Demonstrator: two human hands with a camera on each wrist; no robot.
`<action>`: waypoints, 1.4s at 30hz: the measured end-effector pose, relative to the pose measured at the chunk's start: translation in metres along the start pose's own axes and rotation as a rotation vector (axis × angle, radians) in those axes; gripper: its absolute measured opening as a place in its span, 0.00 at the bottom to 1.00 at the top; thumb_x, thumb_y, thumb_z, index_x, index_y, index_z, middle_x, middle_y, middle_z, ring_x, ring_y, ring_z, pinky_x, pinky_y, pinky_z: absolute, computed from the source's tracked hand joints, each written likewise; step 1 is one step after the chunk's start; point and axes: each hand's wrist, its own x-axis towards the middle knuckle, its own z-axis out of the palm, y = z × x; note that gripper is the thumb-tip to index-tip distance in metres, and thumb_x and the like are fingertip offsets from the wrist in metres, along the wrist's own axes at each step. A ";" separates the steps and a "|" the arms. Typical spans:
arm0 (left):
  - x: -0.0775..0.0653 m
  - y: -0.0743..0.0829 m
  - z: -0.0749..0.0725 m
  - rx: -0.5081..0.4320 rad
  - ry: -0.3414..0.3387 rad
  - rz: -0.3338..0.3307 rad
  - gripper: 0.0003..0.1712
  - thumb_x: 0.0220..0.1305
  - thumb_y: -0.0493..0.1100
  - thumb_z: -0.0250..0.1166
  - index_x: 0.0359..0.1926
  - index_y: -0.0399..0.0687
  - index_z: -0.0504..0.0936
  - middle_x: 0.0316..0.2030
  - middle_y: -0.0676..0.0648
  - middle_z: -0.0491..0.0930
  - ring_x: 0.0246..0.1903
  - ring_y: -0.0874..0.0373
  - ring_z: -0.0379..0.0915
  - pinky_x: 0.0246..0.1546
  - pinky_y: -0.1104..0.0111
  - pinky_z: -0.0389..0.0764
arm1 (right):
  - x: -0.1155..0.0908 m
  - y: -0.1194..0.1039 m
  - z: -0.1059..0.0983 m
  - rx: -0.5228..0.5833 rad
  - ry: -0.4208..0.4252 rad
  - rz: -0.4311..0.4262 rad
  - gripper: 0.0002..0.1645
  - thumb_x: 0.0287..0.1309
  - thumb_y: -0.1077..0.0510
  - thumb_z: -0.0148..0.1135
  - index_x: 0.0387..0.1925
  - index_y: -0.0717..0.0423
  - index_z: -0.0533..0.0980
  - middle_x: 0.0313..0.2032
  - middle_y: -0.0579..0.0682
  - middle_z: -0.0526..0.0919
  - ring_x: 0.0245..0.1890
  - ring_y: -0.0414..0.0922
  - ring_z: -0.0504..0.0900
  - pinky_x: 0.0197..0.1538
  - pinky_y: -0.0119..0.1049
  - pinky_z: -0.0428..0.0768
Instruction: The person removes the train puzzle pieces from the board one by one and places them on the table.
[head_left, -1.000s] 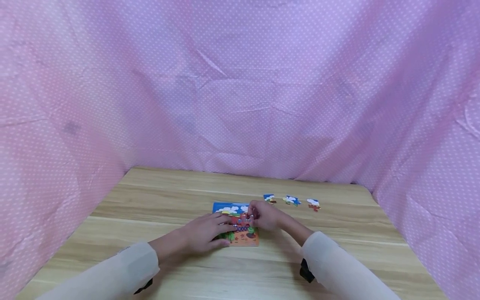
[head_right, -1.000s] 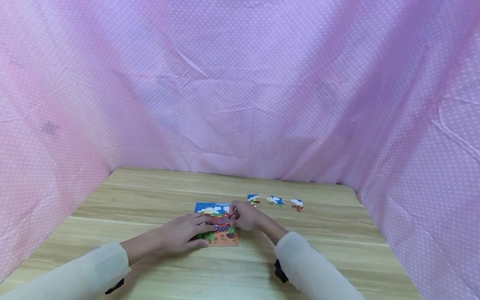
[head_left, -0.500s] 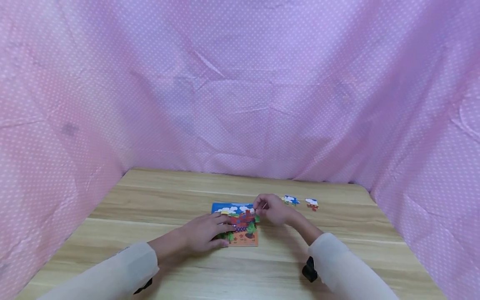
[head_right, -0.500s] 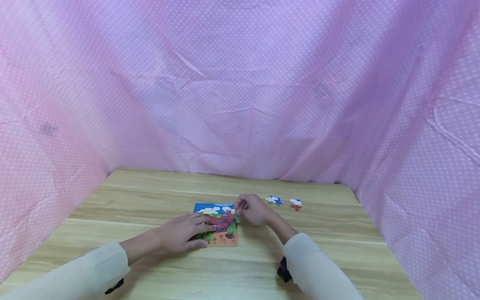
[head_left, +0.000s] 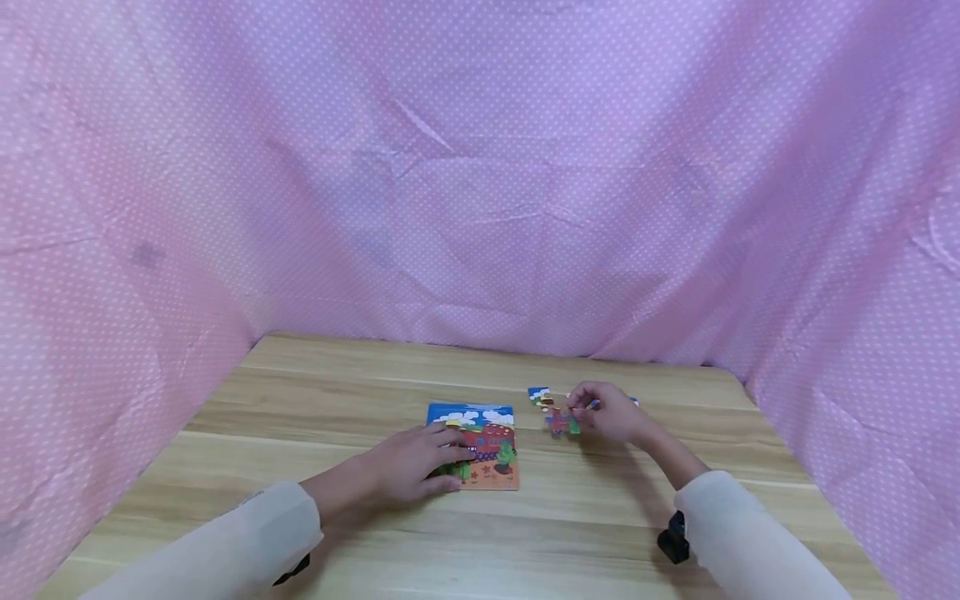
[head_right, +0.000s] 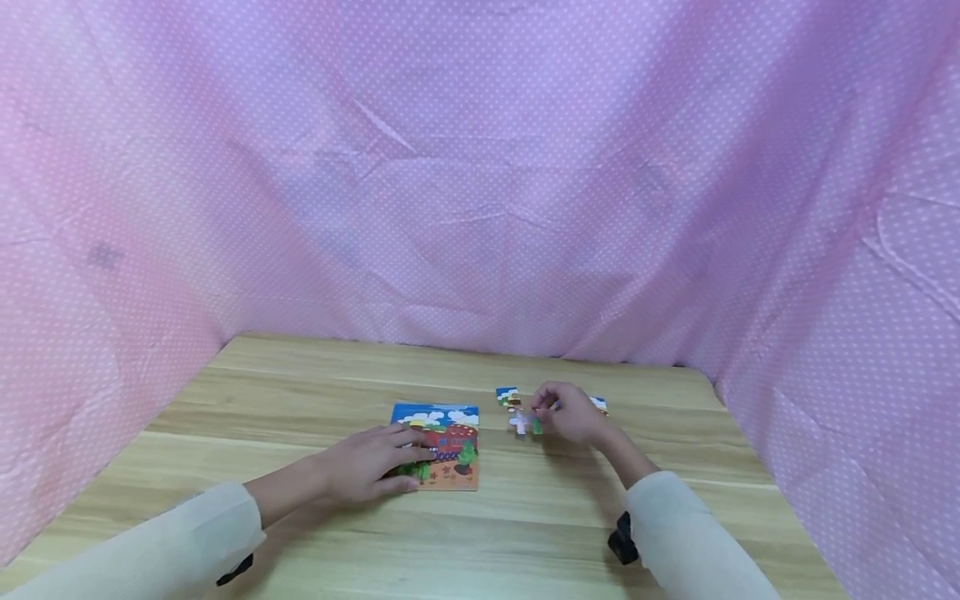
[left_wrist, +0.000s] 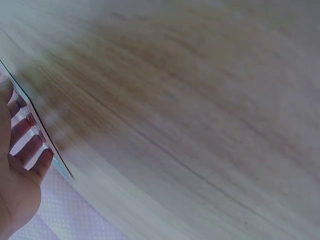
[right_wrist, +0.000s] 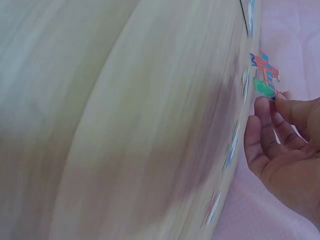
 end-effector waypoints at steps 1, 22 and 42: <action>0.000 0.000 0.000 -0.001 0.000 -0.001 0.32 0.77 0.67 0.48 0.74 0.62 0.71 0.72 0.52 0.68 0.73 0.51 0.60 0.71 0.49 0.65 | -0.003 0.004 -0.005 0.011 0.003 0.011 0.06 0.66 0.74 0.58 0.42 0.66 0.77 0.38 0.56 0.79 0.37 0.47 0.78 0.37 0.35 0.82; 0.001 0.001 0.000 0.015 0.004 0.006 0.32 0.78 0.65 0.48 0.75 0.61 0.70 0.72 0.52 0.68 0.73 0.50 0.60 0.70 0.49 0.66 | -0.050 0.063 -0.065 0.025 -0.024 0.184 0.07 0.67 0.74 0.53 0.45 0.73 0.73 0.34 0.57 0.77 0.31 0.48 0.76 0.29 0.35 0.78; -0.002 0.002 -0.005 -0.022 -0.043 -0.025 0.33 0.77 0.67 0.48 0.75 0.62 0.69 0.73 0.53 0.67 0.74 0.50 0.57 0.71 0.49 0.64 | -0.045 0.064 -0.066 -0.035 -0.040 0.276 0.05 0.70 0.71 0.51 0.43 0.69 0.73 0.30 0.53 0.76 0.27 0.45 0.75 0.26 0.33 0.76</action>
